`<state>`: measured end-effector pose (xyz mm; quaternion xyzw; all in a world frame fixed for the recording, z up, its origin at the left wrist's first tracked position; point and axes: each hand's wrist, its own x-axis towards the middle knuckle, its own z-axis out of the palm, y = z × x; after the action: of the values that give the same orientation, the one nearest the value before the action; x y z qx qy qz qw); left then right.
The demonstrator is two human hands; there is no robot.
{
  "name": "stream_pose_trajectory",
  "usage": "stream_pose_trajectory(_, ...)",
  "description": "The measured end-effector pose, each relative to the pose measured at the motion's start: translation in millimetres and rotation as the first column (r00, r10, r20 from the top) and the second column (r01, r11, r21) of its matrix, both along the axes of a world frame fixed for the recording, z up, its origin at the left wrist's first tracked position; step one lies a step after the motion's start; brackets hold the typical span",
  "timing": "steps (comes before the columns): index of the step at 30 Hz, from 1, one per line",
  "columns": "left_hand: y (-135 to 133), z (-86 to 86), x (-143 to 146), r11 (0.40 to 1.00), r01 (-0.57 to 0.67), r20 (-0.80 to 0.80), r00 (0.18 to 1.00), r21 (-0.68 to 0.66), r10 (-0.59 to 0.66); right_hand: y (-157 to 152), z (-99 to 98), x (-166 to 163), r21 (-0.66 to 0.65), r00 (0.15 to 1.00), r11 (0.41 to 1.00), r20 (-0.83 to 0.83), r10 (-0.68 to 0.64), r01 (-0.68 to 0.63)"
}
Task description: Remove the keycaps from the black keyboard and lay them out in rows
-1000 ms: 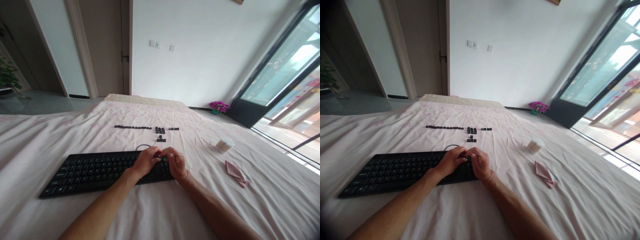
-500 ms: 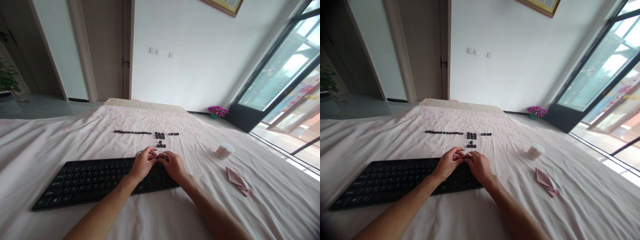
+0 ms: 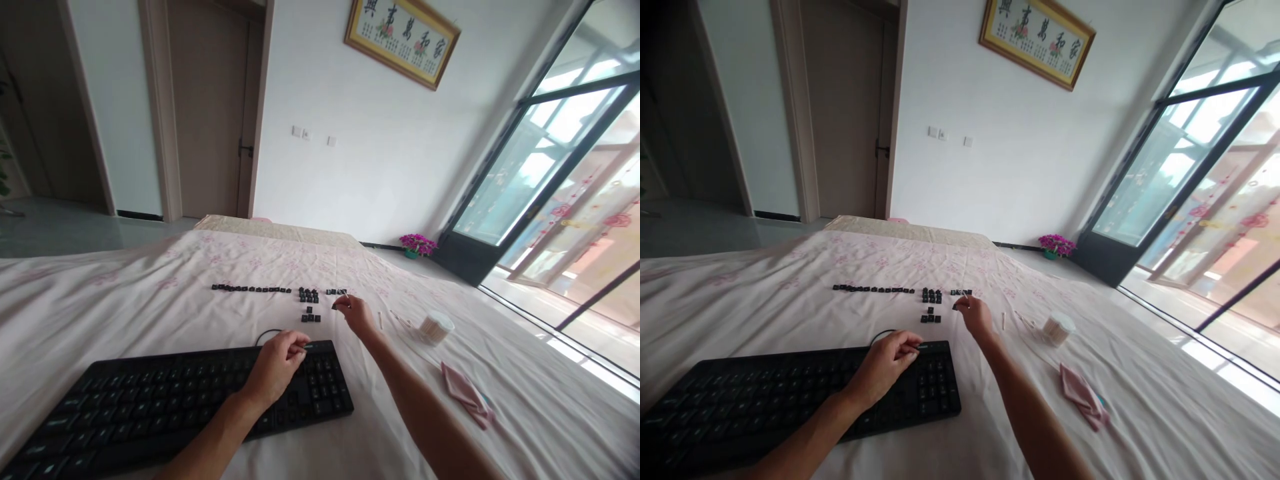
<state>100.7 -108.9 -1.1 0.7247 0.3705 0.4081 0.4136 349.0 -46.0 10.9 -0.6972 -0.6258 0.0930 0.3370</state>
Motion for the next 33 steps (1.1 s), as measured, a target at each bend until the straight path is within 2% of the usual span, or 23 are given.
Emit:
stream_pose_trajectory(5, 0.1, -1.4, -0.3, 0.999, 0.016, -0.038, 0.999, 0.029, -0.015, 39.4, -10.4, 21.8, -0.02, 0.998, 0.999, 0.039, -0.05, 0.05)
stream_pose_trajectory(10, -0.8, 1.0, 0.3, 0.999, 0.021, -0.052, 0.998, 0.034, -0.02, 65.1, -24.2, 31.0, -0.057, 0.995, 0.995, 0.07, -0.074, 0.078)
stream_pose_trajectory(20, -3.7, 3.1, -0.8, 0.998, 0.024, -0.085, 0.996, 0.053, -0.02, 78.0, -35.6, 37.1, -0.104, 0.998, 0.994, 0.057, -0.034, 0.04)
stream_pose_trajectory(25, -3.2, 3.4, -0.7, 0.997, 0.021, -0.099, 0.995, 0.078, -0.013, 69.8, -27.1, 32.0, -0.066, 0.999, 0.997, 0.025, -0.037, 0.039)
stream_pose_trajectory(29, -3.8, 4.0, -1.4, 0.995, 0.017, -0.12, 0.993, 0.097, -0.006, 54.5, -10.6, 20.7, -0.015, 0.999, 1.0, -0.033, -0.022, 0.022)
stream_pose_trajectory(33, -3.6, 3.8, -1.8, 0.993, 0.012, -0.162, 0.987, 0.12, 0.008, 24.2, 14.9, 1.0, 0.021, 0.99, 0.995, -0.104, 0.096, -0.094)
